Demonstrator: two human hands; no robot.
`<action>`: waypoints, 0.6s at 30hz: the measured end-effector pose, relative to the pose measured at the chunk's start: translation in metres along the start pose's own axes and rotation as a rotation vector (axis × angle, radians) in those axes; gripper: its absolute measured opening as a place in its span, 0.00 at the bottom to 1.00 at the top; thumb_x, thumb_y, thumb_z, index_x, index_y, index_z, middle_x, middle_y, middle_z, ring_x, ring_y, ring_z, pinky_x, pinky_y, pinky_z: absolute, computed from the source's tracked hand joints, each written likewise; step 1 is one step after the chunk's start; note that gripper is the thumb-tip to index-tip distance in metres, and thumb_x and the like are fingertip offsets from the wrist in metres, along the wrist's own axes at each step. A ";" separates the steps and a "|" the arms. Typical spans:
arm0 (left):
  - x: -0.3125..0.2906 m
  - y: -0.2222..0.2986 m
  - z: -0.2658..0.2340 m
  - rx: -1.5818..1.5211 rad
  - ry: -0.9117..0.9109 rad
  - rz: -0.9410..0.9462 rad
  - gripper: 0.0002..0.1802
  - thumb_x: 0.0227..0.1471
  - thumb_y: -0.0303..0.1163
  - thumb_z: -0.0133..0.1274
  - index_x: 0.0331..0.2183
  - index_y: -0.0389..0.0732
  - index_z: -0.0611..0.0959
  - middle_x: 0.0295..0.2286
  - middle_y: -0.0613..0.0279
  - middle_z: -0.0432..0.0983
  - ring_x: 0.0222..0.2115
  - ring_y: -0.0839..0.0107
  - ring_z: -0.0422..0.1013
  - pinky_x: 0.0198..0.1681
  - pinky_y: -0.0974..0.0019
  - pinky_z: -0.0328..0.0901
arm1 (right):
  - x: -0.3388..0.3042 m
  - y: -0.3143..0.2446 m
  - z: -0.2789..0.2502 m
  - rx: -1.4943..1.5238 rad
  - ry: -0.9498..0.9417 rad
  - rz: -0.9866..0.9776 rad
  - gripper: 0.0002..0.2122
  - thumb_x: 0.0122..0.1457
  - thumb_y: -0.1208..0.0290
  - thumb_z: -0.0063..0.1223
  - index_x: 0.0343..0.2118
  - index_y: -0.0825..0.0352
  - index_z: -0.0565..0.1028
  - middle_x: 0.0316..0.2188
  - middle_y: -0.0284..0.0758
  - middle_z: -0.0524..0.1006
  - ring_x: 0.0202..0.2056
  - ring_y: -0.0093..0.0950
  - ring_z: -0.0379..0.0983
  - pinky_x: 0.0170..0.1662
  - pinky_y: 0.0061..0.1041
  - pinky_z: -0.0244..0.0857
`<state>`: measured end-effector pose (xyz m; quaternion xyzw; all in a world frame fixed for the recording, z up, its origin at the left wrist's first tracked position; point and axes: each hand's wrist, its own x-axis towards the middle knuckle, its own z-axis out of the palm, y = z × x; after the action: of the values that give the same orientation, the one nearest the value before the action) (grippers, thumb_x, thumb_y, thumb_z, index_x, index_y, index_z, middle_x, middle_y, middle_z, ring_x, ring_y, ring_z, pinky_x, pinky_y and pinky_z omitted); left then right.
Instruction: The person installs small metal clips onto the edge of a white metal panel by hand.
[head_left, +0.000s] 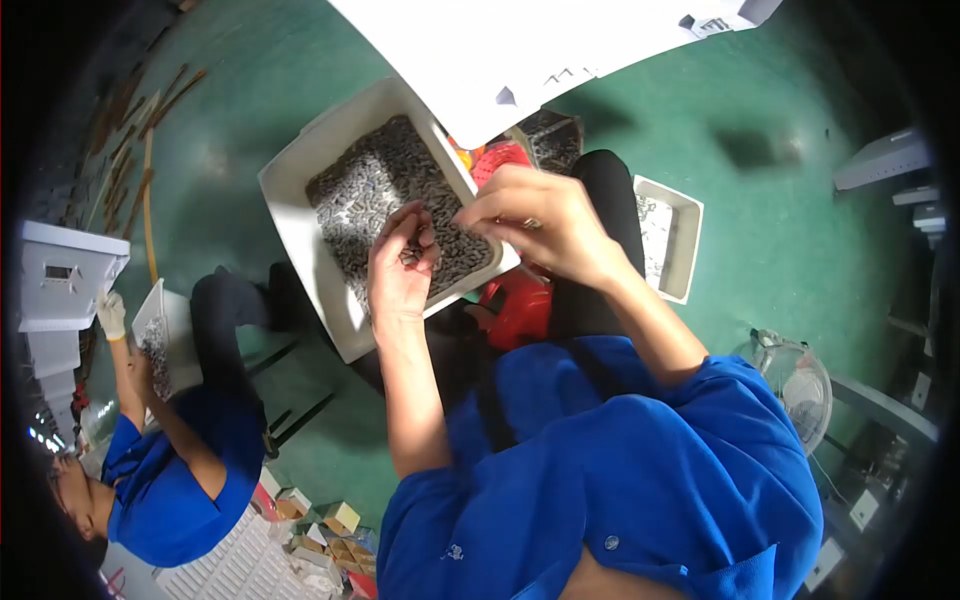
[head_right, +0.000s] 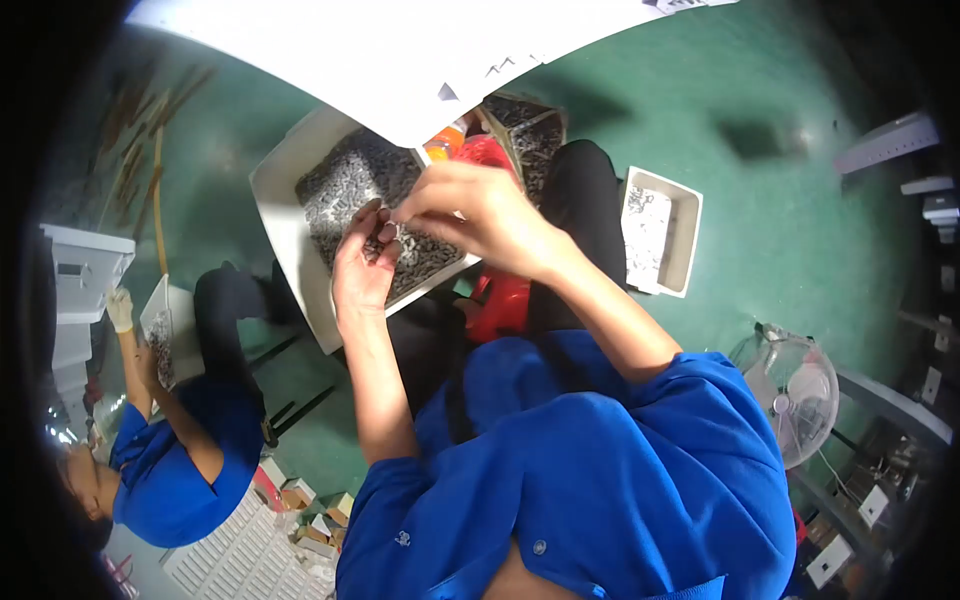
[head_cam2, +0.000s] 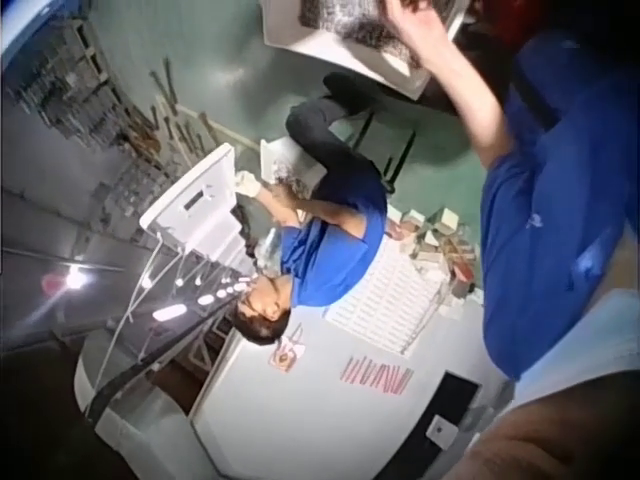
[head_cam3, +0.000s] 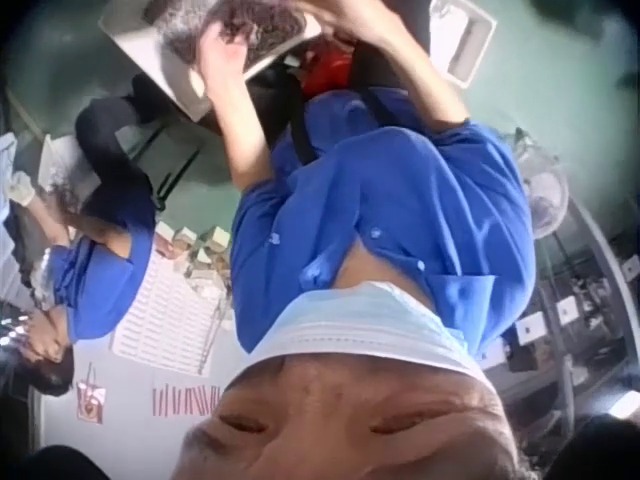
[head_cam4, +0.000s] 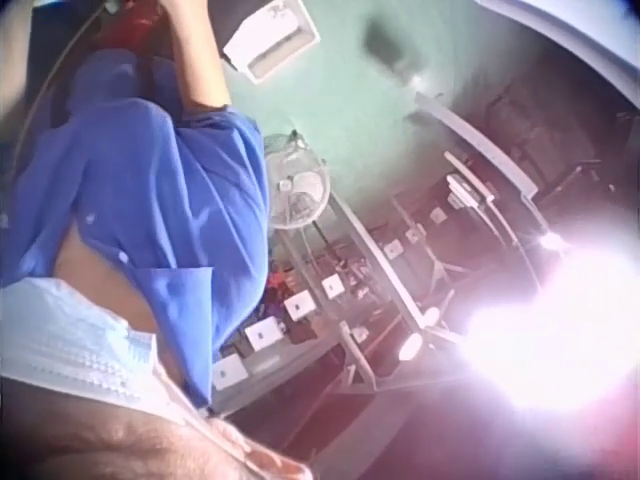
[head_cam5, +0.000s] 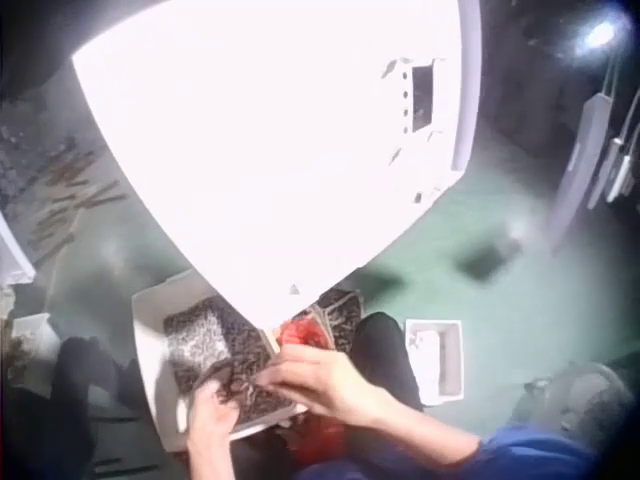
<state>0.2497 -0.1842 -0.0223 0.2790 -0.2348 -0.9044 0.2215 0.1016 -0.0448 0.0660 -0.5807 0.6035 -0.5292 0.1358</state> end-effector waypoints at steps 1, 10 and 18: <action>-0.002 -0.004 0.018 0.052 -0.016 -0.029 0.10 0.51 0.24 0.47 0.38 0.33 0.75 0.28 0.60 0.71 0.24 0.77 0.64 0.18 0.79 0.56 | -0.002 -0.001 -0.021 -0.104 0.133 0.006 0.07 0.46 0.82 0.55 0.31 0.70 0.76 0.26 0.36 0.73 0.28 0.29 0.71 0.33 0.23 0.65; -0.018 -0.028 0.073 0.236 -0.336 -0.053 0.11 0.52 0.30 0.50 0.35 0.32 0.72 0.25 0.59 0.67 0.21 0.79 0.61 0.16 0.81 0.53 | -0.011 0.019 -0.050 -0.145 0.472 0.216 0.07 0.47 0.81 0.57 0.30 0.69 0.76 0.26 0.32 0.76 0.29 0.20 0.71 0.36 0.18 0.64; -0.020 0.053 0.039 0.437 -0.061 0.200 0.17 0.56 0.41 0.39 0.27 0.35 0.69 0.21 0.60 0.63 0.16 0.77 0.56 0.15 0.77 0.48 | 0.020 0.014 -0.014 -0.066 0.258 0.099 0.06 0.46 0.79 0.59 0.28 0.70 0.76 0.25 0.34 0.76 0.28 0.23 0.73 0.34 0.20 0.67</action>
<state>0.2548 -0.2039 0.0432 0.2681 -0.4581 -0.8136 0.2371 0.0773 -0.0582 0.0699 -0.4816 0.6609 -0.5720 0.0637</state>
